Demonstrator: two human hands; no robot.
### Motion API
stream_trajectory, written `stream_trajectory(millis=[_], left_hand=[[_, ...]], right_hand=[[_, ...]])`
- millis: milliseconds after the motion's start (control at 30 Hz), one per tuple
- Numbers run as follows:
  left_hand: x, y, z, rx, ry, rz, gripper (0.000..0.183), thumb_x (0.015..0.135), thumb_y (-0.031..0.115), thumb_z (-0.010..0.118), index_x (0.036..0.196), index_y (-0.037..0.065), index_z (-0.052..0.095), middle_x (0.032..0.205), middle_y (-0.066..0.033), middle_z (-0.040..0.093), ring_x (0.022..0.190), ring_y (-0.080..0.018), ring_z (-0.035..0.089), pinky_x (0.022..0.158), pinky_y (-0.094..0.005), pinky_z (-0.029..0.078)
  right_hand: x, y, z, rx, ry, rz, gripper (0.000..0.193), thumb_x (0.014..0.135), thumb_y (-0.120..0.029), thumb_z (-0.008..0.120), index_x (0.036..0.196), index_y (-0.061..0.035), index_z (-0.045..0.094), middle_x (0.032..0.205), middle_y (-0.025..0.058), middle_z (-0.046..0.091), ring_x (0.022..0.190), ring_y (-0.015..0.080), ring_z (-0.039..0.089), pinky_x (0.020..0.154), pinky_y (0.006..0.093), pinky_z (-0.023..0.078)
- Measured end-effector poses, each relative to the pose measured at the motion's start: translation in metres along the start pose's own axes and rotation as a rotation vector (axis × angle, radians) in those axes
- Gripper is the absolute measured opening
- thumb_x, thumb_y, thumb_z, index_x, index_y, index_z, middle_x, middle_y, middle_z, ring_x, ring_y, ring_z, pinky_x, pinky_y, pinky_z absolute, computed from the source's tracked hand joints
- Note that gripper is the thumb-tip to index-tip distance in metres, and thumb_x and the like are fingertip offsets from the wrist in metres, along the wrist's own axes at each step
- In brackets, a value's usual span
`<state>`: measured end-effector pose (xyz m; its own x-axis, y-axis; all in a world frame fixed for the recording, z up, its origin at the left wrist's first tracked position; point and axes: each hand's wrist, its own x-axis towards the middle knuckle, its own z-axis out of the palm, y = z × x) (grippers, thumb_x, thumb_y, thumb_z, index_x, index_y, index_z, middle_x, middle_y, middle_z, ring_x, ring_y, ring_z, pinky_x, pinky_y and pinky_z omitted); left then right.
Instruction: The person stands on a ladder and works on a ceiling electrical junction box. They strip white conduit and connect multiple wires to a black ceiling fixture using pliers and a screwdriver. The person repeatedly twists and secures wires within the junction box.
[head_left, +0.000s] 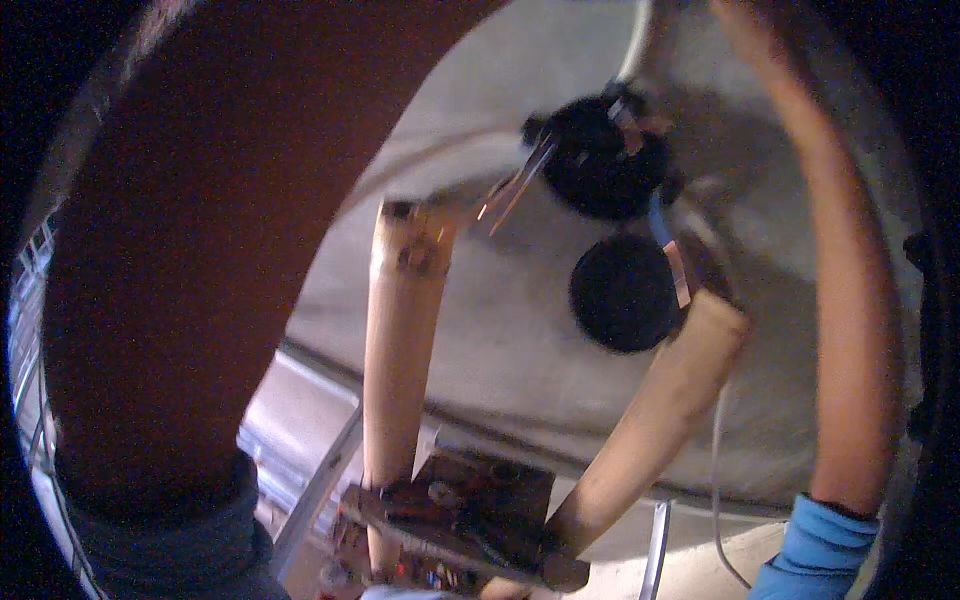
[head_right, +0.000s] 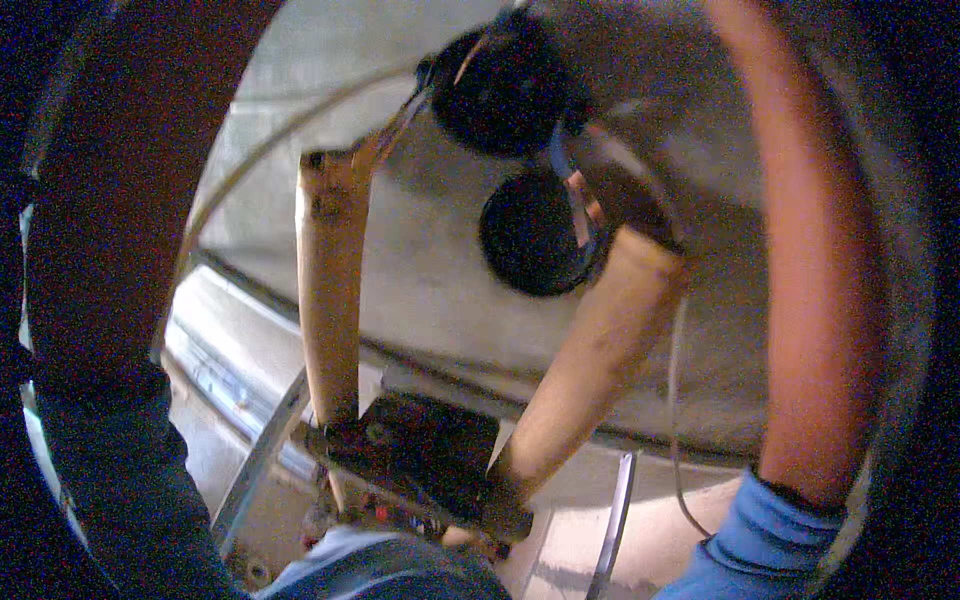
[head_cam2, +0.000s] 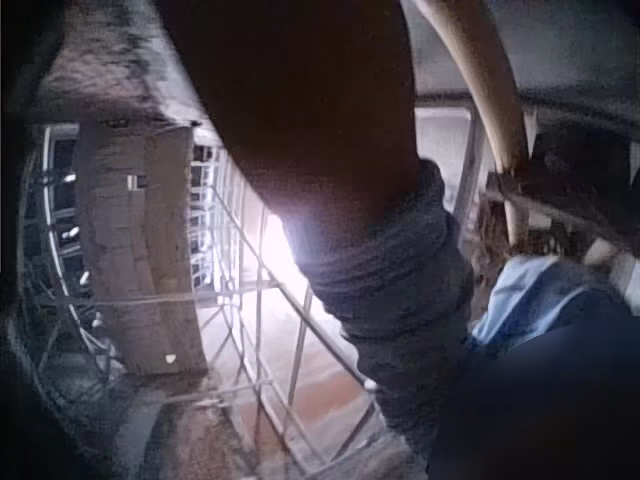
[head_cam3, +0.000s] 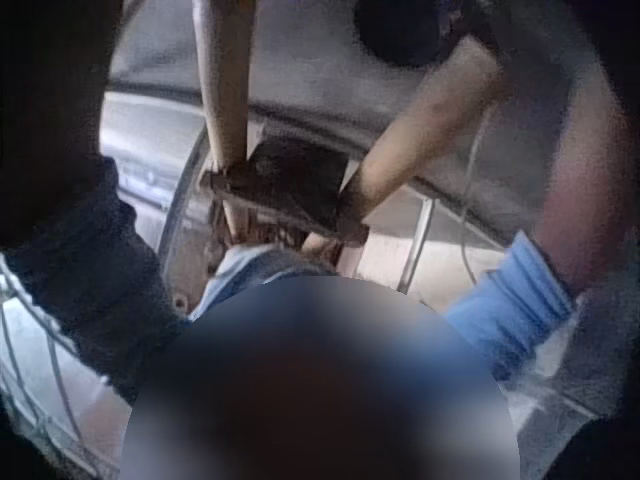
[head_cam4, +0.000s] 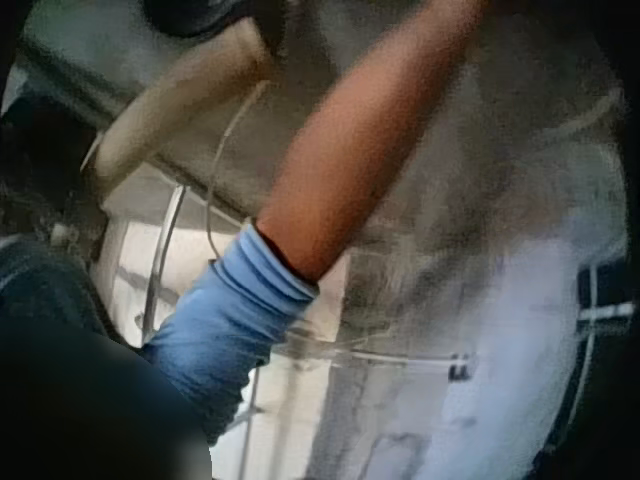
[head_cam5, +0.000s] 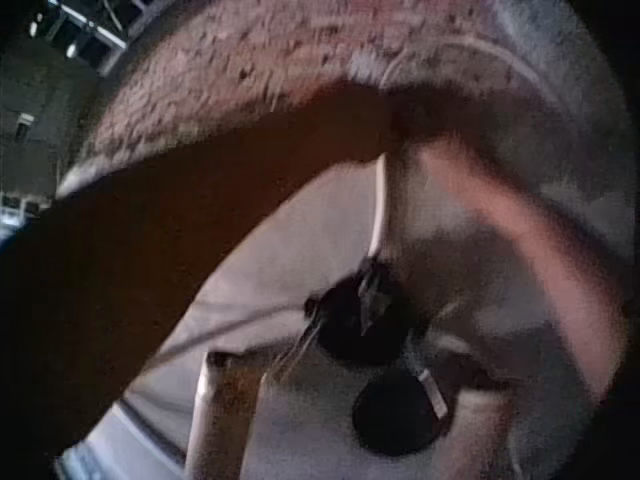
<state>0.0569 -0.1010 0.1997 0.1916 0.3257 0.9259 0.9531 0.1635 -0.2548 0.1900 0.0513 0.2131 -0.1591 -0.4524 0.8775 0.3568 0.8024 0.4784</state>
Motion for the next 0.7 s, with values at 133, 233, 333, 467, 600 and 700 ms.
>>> stream_trajectory(millis=[133,233,333,467,600,700], left_hand=[[0.009,-0.003,0.012,0.129,-0.064,-0.008,0.029,0.088,0.028,0.062,0.094,0.004,0.077,0.095,-0.0174,0.076,0.086,-0.0325,0.074,0.08,-0.0479,0.059],[0.009,-0.001,0.015,0.307,-0.12,0.044,0.028,0.088,0.027,0.062,0.095,0.005,0.078,0.096,-0.0169,0.076,0.088,-0.0325,0.075,0.082,-0.0476,0.059],[-0.003,0.009,0.007,0.199,-0.152,-0.05,0.028,0.087,0.023,0.061,0.099,0.004,0.077,0.104,-0.0196,0.075,0.097,-0.0366,0.073,0.087,-0.0499,0.058],[-0.01,0.033,-0.008,0.125,-0.185,-0.21,0.028,0.087,0.02,0.06,0.102,0.003,0.077,0.108,-0.0212,0.074,0.104,-0.0392,0.072,0.092,-0.0524,0.057],[-0.004,0.038,-0.019,0.257,-0.239,-0.053,0.028,0.088,0.02,0.061,0.103,0.003,0.076,0.11,-0.0214,0.073,0.104,-0.0392,0.072,0.092,-0.0528,0.057],[-0.002,0.034,-0.015,0.228,-0.161,-0.08,0.028,0.088,0.021,0.062,0.102,0.001,0.075,0.109,-0.0215,0.073,0.103,-0.0389,0.072,0.091,-0.0525,0.058]], right_hand=[[-0.017,-0.015,0.0,0.102,0.204,-0.023,0.03,0.098,-0.023,0.056,0.122,-0.0097,0.068,0.117,0.0159,0.071,0.11,0.036,0.067,0.096,0.0486,0.051],[-0.043,-0.038,-0.014,0.151,0.198,-0.068,0.022,0.094,-0.012,0.061,0.113,-0.0077,0.072,0.11,0.0158,0.072,0.104,0.0359,0.067,0.093,0.0443,0.051],[-0.075,-0.07,-0.044,0.224,0.005,0.077,0.034,0.089,-0.014,0.064,0.122,-0.0101,0.069,0.126,0.0158,0.066,0.11,0.038,0.063,0.101,0.0503,0.048],[-0.106,-0.108,-0.074,0.366,-0.177,-0.038,0.032,0.084,-0.015,0.07,0.116,-0.009,0.07,0.117,0.0118,0.067,0.105,0.0357,0.063,0.095,0.0488,0.048],[-0.124,-0.13,-0.081,0.379,-0.219,-0.148,0.029,0.086,-0.024,0.074,0.111,-0.0091,0.072,0.113,0.0061,0.067,0.102,0.0314,0.062,0.09,0.0457,0.049],[-0.119,-0.134,-0.075,0.38,-0.217,-0.1,0.022,0.089,-0.028,0.073,0.097,-0.0067,0.071,0.099,0.0084,0.067,0.093,0.0316,0.063,0.085,0.0466,0.049]])
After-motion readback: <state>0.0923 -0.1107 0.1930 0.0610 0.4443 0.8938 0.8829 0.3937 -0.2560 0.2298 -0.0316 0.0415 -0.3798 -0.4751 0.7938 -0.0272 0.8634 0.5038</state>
